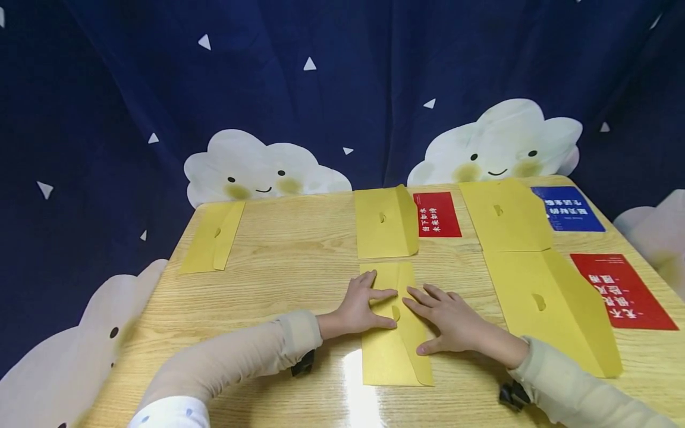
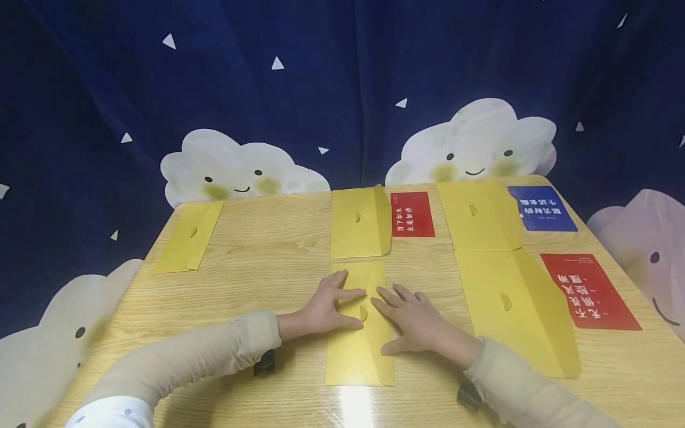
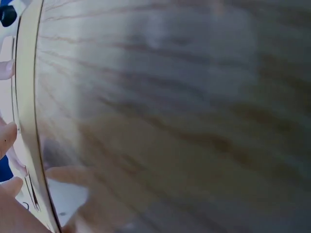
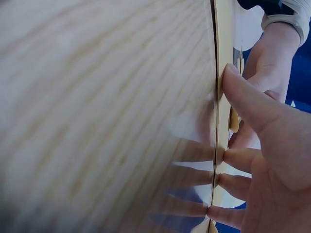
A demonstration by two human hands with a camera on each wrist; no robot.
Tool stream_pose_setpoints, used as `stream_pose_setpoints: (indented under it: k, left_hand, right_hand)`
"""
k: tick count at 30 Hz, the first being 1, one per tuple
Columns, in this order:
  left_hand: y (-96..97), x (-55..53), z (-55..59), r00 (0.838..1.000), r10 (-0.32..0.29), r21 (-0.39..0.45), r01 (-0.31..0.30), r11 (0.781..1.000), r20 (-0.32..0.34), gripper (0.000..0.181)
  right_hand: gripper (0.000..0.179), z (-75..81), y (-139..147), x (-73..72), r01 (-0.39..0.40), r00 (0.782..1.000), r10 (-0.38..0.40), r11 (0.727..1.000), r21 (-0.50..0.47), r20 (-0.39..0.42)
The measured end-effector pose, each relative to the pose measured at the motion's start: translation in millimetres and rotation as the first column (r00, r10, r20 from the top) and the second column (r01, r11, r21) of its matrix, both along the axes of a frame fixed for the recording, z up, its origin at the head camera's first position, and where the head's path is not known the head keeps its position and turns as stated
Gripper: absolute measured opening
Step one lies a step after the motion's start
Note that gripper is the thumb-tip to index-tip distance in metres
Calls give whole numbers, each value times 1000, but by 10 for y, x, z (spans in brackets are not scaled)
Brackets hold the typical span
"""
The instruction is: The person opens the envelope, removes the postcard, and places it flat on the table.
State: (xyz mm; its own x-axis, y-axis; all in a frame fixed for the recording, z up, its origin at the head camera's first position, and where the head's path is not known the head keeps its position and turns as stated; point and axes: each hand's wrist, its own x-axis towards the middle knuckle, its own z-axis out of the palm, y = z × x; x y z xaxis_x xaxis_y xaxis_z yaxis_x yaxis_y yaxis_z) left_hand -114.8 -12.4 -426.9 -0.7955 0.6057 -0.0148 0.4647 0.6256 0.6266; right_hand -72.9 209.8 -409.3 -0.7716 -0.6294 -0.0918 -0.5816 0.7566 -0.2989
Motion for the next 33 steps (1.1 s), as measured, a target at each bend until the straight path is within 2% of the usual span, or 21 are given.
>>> stream_pose_setpoints:
  k: [9,16,23,33]
  left_hand:
    - [53,19,1,998,-25,-75,21,997,-53,49]
    - [59,10,-25,996,-46,-75,40,996,-75,37]
    - [75,26,19,997,5,-42,-8,999,-73,30]
    - [29,3,34,999,13,-131,-17,991,-33,33]
  right_hand:
    - [87,3,6,3,6,1000,-6,1000,0,-6]
    - [87,0,5,0,3,1000,-3,1000,6,-11]
    - [87,-9,8,-4,-3,999,3,1000,2,-32]
    - [87,-13,13,-1,8,1000,-8,1000,-1,-24]
